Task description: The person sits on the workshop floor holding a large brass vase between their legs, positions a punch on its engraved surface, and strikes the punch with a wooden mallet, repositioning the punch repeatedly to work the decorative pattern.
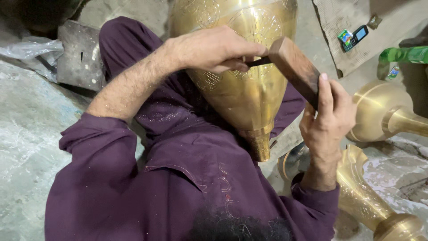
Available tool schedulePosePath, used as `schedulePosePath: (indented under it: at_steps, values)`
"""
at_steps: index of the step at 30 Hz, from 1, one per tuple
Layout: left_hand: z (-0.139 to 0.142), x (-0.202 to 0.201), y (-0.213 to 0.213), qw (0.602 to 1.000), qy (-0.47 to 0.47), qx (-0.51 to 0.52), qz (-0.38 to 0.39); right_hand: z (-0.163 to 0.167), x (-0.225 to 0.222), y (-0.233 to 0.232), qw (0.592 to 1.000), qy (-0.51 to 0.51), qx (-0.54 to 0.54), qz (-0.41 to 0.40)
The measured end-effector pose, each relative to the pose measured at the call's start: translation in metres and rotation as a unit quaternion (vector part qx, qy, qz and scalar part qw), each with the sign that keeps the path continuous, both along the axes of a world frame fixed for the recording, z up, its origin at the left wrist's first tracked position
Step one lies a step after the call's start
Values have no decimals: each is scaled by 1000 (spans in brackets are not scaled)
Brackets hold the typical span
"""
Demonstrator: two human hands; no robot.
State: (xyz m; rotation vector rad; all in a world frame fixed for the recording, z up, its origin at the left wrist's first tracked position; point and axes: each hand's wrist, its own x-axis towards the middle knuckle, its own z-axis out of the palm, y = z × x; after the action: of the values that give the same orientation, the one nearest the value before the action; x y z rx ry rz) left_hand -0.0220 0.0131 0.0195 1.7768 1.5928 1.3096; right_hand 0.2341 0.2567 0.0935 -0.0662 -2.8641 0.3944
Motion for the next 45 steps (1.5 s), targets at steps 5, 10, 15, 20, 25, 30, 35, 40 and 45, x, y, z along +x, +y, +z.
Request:
schedulePosePath:
  at_steps: [5, 10, 15, 20, 25, 30, 35, 40, 45]
  values:
    - [7, -5, 12, 999, 20, -3, -40, -23, 14, -20, 994, -61, -59, -68]
    - [18, -13, 26, 989, 84, -70, -101, -44, 31, -33, 987, -92, -54, -118]
    - [24, -19, 34, 983, 74, -91, -144, -60, 51, -50, 961, 51, -198, -187]
    - [23, -21, 37, 979, 74, -91, -165, -67, 55, -57, 989, 39, 26, -140]
    - [21, -20, 35, 979, 78, -100, -158, -56, 56, -51, 975, 88, -149, -137]
    - [20, -21, 31, 984, 61, -86, -142, -50, 58, -52, 967, 86, -169, -168]
    - [21, -20, 31, 986, 56, -81, -133, -49, 52, -48, 985, -31, -54, -163]
    - [23, -25, 33, 979, 83, -129, -134, -52, 49, -54, 983, -60, -71, -159]
    - [25, -29, 36, 976, 67, -119, -172, -64, 55, -67, 902, 91, -348, -239]
